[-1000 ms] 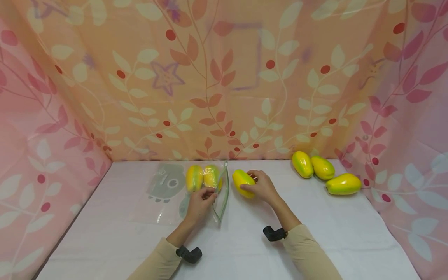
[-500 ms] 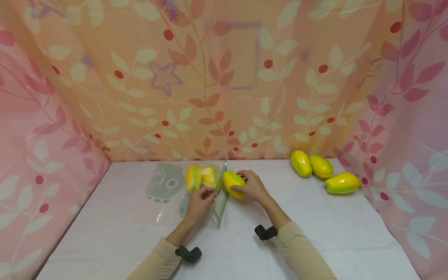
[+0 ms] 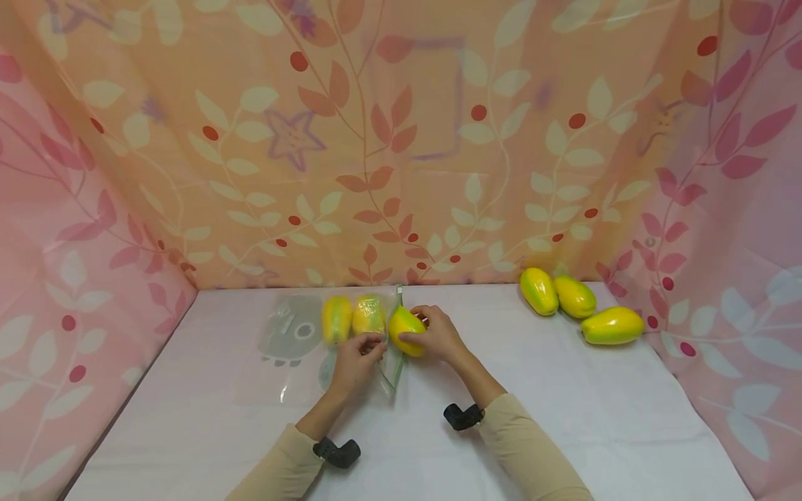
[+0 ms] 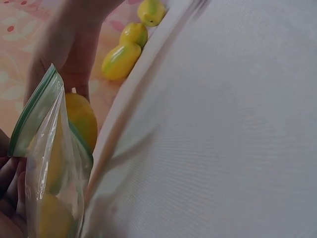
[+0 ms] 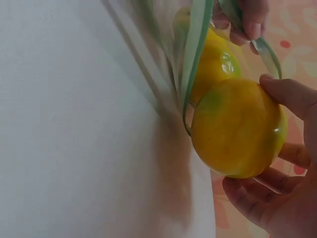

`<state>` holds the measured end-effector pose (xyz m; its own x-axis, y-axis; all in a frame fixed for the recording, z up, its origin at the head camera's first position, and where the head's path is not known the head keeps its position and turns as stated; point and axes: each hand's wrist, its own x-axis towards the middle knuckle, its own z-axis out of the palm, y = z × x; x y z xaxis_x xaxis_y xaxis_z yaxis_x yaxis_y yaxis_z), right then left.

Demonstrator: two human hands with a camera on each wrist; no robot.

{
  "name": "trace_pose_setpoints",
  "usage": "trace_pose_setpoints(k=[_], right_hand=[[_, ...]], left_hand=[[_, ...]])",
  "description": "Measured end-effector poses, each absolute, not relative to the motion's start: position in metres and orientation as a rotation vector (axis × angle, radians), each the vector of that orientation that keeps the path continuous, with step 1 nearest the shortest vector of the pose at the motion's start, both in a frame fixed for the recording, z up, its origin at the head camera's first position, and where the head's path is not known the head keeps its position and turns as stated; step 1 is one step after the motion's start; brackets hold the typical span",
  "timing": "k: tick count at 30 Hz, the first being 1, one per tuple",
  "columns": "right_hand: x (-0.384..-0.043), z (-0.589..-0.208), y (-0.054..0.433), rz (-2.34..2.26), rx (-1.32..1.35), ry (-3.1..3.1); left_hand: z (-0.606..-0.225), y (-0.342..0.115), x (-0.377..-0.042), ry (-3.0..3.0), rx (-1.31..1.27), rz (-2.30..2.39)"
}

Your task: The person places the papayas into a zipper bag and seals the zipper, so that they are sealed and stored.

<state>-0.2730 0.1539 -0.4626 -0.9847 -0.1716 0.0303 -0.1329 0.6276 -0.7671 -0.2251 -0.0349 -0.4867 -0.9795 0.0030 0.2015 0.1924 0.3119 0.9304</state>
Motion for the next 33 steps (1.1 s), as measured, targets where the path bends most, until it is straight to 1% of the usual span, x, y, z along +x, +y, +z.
trace_pose_setpoints(k=[10,19,27,33], right_hand=[[-0.282,-0.472,0.144,-1.352,-0.225,2.772],[-0.285,-0.470,0.143,-1.375,-0.227,2.649],[-0.286,-0.475,0.146,-1.495,-0.379,2.429],[-0.289,-0.483,0.140,-1.594,-0.291,2.496]], left_hand=[[-0.493,-0.037,-0.224,-2.463,-0.332,-1.723],[-0.492,-0.039,-0.227,-2.474,-0.305,-1.725],[-0.491,-0.040,-0.227,-2.477,-0.297,-1.741],[-0.494,-0.040,-0.228,-2.461,-0.323,-1.745]])
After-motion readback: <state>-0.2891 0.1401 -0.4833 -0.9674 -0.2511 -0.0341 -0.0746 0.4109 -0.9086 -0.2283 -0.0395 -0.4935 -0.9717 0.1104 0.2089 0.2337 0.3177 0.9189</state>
